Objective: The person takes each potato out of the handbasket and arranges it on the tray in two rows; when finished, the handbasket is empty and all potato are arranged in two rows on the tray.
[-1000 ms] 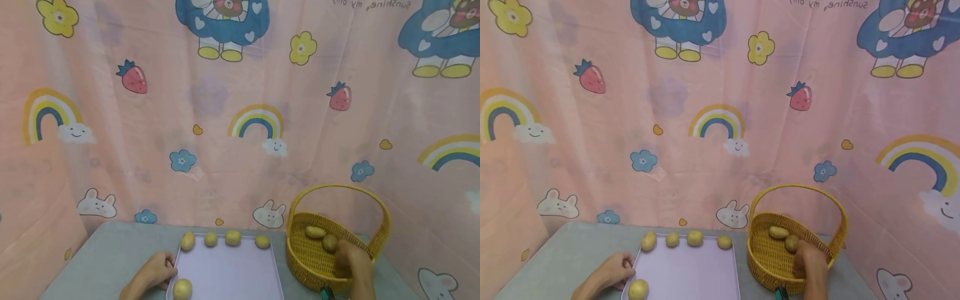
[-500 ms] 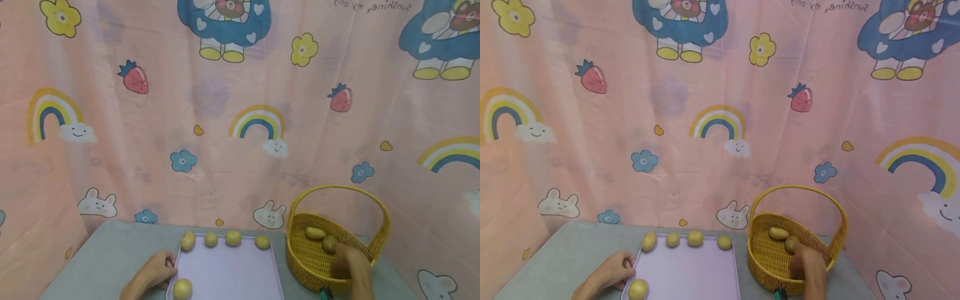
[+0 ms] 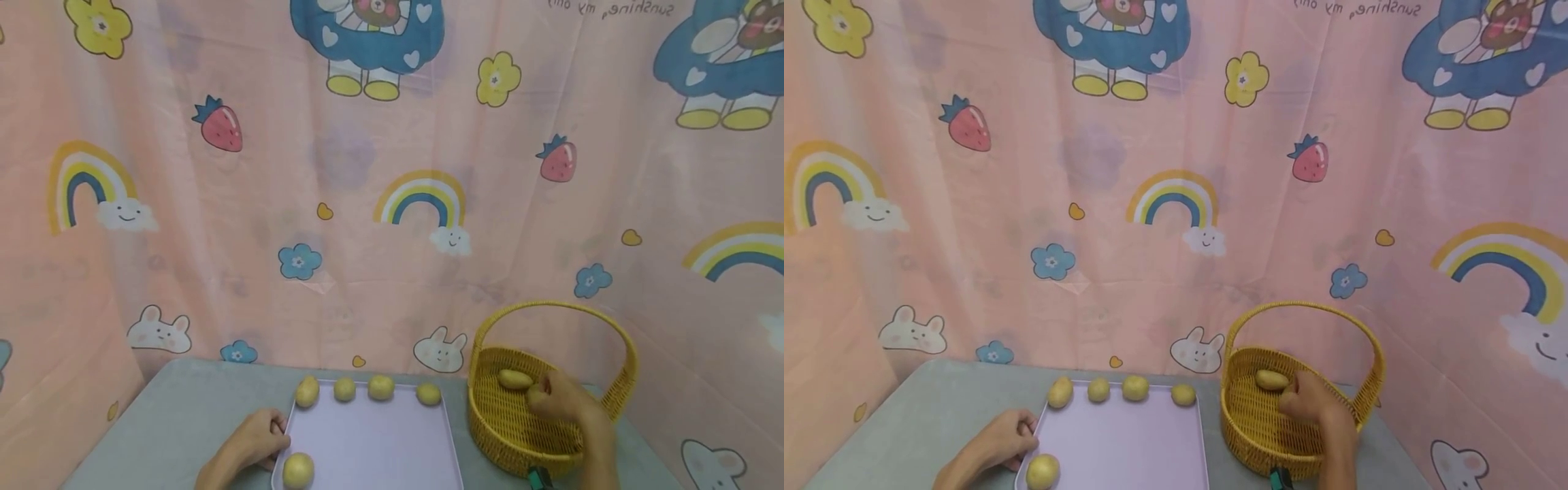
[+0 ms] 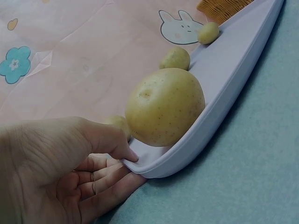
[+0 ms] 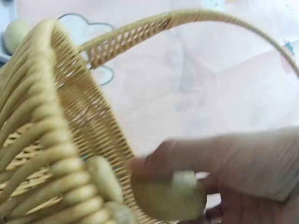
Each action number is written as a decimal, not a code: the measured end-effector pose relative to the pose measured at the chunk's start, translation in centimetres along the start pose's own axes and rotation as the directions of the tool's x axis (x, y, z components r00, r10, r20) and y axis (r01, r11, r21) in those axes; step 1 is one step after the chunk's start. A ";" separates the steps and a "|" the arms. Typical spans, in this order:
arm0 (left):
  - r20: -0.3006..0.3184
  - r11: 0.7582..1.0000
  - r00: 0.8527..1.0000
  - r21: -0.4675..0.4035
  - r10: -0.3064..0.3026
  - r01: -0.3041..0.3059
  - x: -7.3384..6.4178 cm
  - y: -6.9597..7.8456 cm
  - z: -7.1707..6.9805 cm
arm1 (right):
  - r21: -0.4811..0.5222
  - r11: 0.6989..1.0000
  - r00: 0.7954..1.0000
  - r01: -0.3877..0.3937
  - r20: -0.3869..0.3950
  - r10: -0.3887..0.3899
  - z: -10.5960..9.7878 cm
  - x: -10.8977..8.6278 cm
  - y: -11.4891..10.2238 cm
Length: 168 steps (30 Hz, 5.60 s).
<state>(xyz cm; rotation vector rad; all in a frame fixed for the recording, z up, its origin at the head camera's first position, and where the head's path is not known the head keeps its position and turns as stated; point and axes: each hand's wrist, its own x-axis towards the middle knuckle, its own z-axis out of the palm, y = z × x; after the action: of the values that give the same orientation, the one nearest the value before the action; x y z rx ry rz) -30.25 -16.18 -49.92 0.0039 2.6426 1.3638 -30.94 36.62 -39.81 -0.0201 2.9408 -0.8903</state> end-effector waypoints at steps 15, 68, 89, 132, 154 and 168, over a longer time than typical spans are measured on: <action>0.004 1.000 1.000 0.002 0.006 -0.006 -0.1 0.0 0.3 | 0.057 0.983 0.981 0.176 -0.093 -0.171 -0.6 -0.6 -5.0; -0.004 1.000 1.000 0.021 0.012 -0.012 0.1 -0.1 0.0 | -0.093 0.544 0.498 0.834 -0.297 -0.815 2.6 -4.3 -15.5; 0.017 0.998 0.998 0.009 0.055 -0.055 0.1 -0.3 -0.1 | 0.006 0.715 0.677 0.699 0.316 -0.664 14.6 -2.7 -21.2; 0.013 1.000 1.000 0.002 0.015 -0.016 0.1 -0.2 0.0 | -0.158 0.609 0.550 0.778 0.639 -0.537 18.6 -1.0 -20.4; 0.024 0.999 0.999 -0.001 0.036 -0.036 0.1 -0.1 -0.2 | 0.041 0.794 0.722 0.606 0.391 -0.571 8.9 -1.6 -17.7; 0.022 0.999 0.999 -0.007 0.045 -0.045 0.2 -0.1 -0.2 | 0.061 0.855 0.852 0.515 0.075 -0.518 1.0 -2.1 -11.5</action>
<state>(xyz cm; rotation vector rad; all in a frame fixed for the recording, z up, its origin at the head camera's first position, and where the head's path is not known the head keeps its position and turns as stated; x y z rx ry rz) -30.46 -16.43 -49.91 0.0781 2.6354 1.3782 -28.85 26.53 -34.11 -0.8656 2.8669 -0.9633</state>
